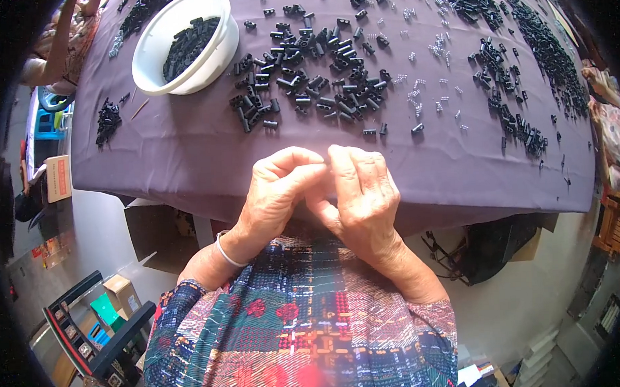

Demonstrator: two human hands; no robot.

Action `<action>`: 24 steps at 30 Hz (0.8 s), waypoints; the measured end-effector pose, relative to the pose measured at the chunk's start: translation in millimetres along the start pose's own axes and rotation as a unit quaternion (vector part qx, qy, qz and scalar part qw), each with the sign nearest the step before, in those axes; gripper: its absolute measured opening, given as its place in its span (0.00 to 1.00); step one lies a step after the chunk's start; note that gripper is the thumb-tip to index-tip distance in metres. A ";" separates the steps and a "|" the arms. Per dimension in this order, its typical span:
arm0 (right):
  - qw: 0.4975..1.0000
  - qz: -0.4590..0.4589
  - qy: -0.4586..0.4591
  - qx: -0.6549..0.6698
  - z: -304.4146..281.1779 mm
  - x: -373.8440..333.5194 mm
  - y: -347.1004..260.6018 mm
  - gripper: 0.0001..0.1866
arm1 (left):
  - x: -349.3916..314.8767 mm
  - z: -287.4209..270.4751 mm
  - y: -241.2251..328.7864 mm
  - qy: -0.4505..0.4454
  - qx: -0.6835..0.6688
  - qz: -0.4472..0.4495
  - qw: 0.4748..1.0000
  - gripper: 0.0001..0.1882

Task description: Assembling small black plastic components at a workshop table.

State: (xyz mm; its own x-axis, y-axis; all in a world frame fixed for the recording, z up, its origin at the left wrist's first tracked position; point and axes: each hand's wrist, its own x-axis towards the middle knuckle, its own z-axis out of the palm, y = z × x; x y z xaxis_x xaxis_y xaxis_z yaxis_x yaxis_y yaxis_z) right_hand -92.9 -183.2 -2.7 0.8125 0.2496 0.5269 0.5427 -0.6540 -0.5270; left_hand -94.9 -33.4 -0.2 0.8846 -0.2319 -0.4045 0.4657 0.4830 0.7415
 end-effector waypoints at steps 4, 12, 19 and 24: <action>0.994 -0.004 -0.072 -0.081 -9.8 6.5 -6.8 0.23 | -1.2 0.7 0.9 0.002 0.036 0.022 0.999 0.06; 0.987 0.001 -0.127 -0.103 -15.8 6.9 -5.5 0.21 | 0.1 -0.7 2.7 -0.036 0.091 0.011 0.995 0.07; 0.996 -0.016 -0.067 -0.064 -10.1 1.4 3.6 0.19 | -2.5 -4.9 0.2 -0.043 0.011 -0.046 0.998 0.10; 0.995 -0.022 -0.069 -0.073 -9.0 5.2 6.5 0.18 | 0.1 -5.9 -1.2 -0.041 0.039 -0.037 0.998 0.11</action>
State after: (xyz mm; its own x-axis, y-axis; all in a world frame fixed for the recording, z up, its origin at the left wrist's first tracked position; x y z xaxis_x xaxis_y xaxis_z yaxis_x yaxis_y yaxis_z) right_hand -87.0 -192.6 2.6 0.8159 0.3695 0.4446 0.5494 -0.7351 -0.3972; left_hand -95.5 -29.0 -4.2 0.8457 -0.3334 -0.4167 0.5267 0.3963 0.7520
